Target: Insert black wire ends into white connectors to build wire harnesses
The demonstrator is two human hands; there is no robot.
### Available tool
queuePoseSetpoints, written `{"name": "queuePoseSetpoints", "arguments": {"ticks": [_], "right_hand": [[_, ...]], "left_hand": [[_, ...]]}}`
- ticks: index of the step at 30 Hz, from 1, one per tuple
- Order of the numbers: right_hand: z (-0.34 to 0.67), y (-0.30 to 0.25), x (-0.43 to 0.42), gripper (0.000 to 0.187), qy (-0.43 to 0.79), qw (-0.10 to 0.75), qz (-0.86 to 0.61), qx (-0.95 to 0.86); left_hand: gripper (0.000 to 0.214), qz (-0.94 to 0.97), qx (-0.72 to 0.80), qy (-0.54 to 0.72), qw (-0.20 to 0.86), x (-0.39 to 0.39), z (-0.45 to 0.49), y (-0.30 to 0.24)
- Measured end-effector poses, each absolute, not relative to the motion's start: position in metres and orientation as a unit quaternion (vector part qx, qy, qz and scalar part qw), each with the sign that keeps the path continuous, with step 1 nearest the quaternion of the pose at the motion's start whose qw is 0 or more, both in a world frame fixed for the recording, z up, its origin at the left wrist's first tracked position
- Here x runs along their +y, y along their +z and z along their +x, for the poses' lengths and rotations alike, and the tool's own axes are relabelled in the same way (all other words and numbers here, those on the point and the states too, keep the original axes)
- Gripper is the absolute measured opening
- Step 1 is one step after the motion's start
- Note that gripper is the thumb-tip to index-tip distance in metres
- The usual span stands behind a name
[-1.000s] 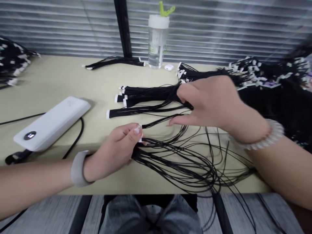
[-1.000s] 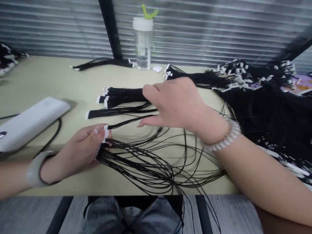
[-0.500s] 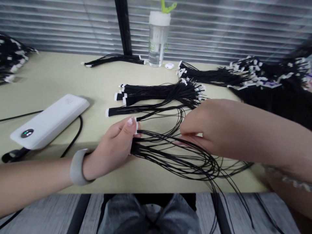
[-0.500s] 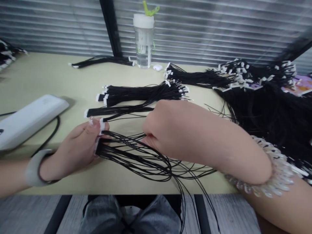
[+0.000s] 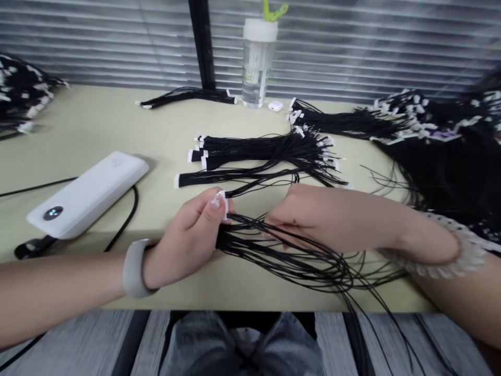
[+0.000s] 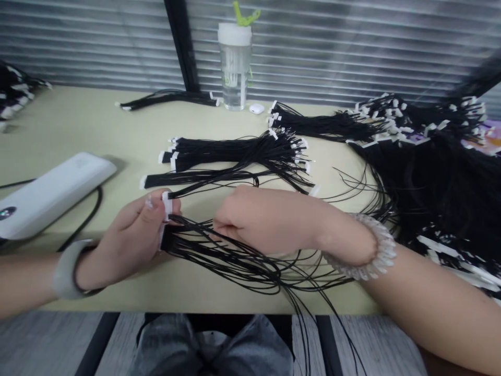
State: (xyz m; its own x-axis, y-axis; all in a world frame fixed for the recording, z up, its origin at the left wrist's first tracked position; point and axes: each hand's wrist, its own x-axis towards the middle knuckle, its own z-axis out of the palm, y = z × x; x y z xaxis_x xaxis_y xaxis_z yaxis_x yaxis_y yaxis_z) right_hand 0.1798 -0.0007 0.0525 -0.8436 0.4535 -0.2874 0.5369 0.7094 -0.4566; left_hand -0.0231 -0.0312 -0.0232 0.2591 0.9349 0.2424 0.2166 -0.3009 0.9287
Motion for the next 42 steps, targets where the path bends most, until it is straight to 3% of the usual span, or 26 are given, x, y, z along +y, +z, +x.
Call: {"name": "queuePoseSetpoints", "arguments": {"ticks": [5,12,21,31,36,42], "right_hand": [[0.169,0.037,-0.004,0.031,-0.398,0.002,0.264,0.879],[0.16,0.02,-0.01,0.034,-0.424,-0.037,0.282,0.86],[0.157,0.03,-0.015,0.024,-0.267,-0.036,0.252,0.929],[0.159,0.033,-0.015,0.025,-0.269,-0.018,0.246,0.931],[0.158,0.03,-0.016,0.021,-0.215,-0.01,0.238,0.947],[0.172,0.04,-0.008,0.018,-0.155,-0.037,0.295,0.942]], "left_hand": [[0.037,0.671,0.402,0.436,0.444,-0.033,-0.022,-0.025],[0.039,0.686,0.419,0.413,0.427,-0.035,-0.022,-0.021],[0.039,0.692,0.432,0.387,0.431,-0.034,-0.022,-0.02],[0.039,0.678,0.433,0.383,0.454,-0.033,-0.021,-0.023],[0.039,0.679,0.421,0.384,0.462,-0.033,-0.02,-0.022],[0.038,0.707,0.427,0.391,0.406,-0.034,-0.021,-0.02]]}}
